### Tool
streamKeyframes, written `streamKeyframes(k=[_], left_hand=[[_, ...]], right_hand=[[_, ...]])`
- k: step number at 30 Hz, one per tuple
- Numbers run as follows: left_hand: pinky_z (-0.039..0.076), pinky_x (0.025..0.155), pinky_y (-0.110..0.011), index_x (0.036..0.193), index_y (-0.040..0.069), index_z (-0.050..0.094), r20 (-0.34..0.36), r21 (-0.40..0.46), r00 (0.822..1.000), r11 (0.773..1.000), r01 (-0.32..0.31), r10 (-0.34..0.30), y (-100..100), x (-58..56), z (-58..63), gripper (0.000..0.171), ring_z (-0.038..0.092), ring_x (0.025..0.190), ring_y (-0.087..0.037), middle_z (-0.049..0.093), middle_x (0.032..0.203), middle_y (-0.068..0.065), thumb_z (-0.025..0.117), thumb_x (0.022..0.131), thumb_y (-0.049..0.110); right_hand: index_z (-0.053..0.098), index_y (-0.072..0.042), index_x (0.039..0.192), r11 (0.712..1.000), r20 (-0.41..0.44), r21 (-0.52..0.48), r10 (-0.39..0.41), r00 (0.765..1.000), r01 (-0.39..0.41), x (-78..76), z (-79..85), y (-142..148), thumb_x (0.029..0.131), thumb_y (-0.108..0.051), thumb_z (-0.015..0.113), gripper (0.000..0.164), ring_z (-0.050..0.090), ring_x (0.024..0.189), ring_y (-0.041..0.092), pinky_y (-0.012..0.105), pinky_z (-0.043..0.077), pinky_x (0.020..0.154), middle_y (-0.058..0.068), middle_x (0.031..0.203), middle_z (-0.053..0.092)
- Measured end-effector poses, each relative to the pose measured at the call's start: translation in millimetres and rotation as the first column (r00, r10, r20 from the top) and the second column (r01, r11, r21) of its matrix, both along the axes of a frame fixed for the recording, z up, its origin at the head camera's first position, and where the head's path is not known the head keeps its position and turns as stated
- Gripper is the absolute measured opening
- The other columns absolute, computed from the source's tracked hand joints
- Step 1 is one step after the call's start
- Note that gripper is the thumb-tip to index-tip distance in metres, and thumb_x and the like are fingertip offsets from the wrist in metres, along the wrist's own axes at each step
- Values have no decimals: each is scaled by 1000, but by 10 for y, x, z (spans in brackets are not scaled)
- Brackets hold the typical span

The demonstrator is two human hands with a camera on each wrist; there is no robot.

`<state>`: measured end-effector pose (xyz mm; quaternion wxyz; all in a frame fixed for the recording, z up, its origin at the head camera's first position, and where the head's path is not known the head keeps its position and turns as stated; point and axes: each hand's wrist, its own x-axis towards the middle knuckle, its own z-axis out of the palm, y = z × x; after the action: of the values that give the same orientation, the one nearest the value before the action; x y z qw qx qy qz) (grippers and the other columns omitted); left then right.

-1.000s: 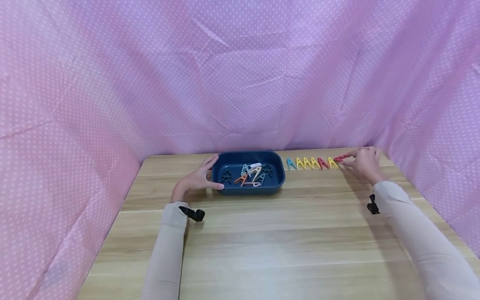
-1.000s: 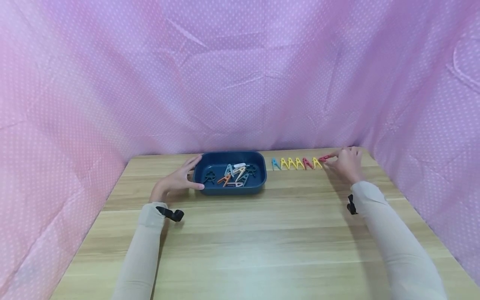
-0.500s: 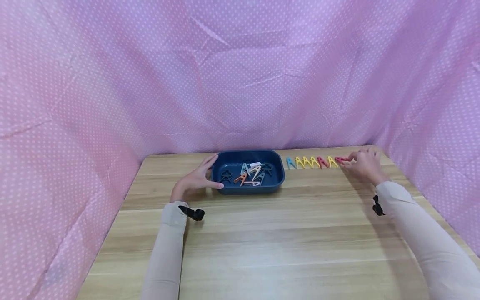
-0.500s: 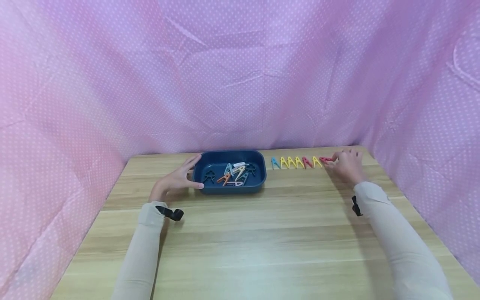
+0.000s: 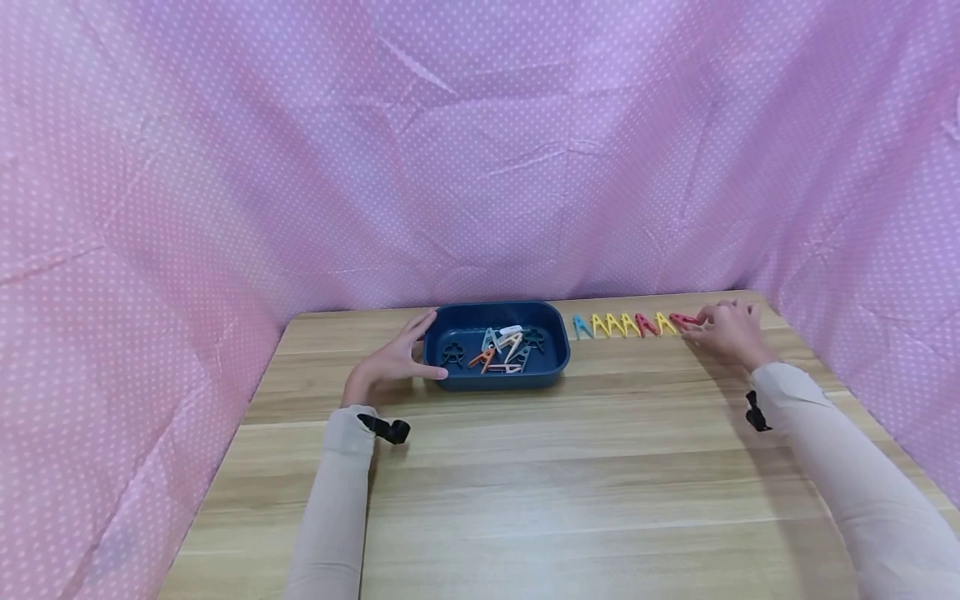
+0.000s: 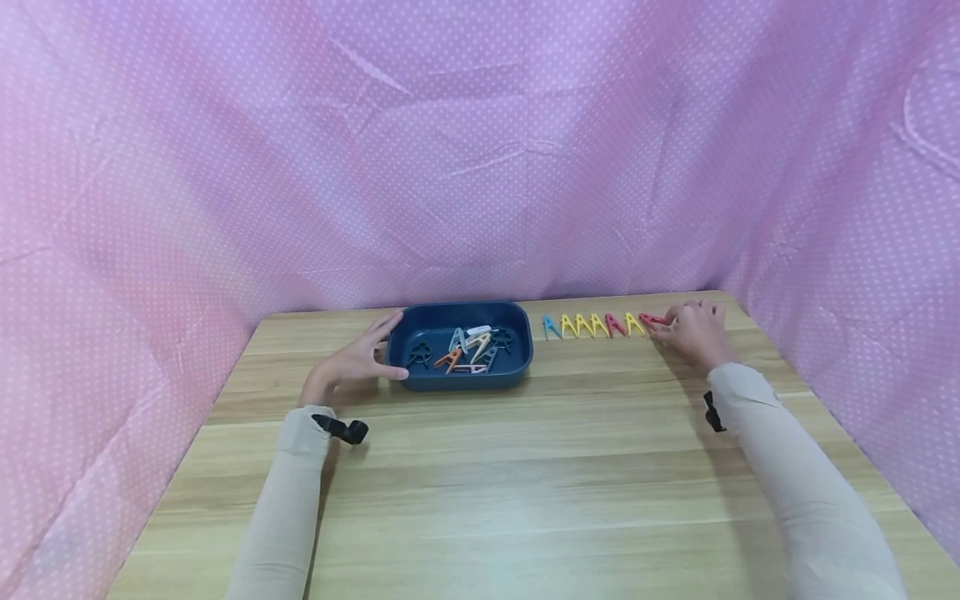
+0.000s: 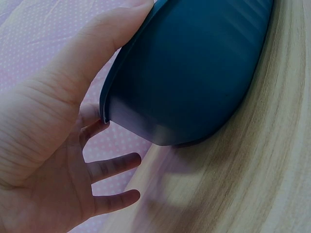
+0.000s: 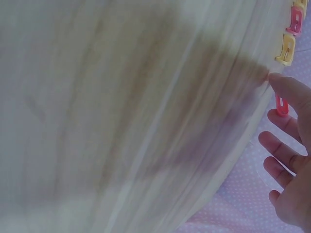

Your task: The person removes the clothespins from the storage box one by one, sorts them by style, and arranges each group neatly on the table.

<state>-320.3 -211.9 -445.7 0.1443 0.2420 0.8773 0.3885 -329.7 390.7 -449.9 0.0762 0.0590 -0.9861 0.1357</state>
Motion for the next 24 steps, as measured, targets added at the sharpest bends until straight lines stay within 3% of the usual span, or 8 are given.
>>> streamKeyframes(k=[6,14,24], left_hand=[[15,125,-63,166,25,3,-3,7,1000,1000,-2,2,-9,-11,-6,117,1,160,-30,-4,173,1,84,83,40],[16,125,-62,166,23,3,-9,-5,1000,1000,3,-3,-12,20,-16,117,2,160,-30,-4,173,-2,84,84,41],[17,125,-61,166,22,4,-20,-5,1000,1000,1,-1,-18,-34,-34,116,2,160,-29,-3,173,-4,84,84,41]], right_hand=[[72,6,102,1000,-1,-8,1,1000,-1,-23,-16,5,86,-30,80,39,45,98,46,62,23,87,30,105,66],[72,6,100,1000,0,-22,23,1000,-23,-20,-50,1,86,-30,81,40,46,95,45,61,23,85,27,97,67],[71,7,102,999,28,-44,20,999,-19,-21,-10,-49,87,-30,80,41,46,100,49,65,20,90,31,103,67]])
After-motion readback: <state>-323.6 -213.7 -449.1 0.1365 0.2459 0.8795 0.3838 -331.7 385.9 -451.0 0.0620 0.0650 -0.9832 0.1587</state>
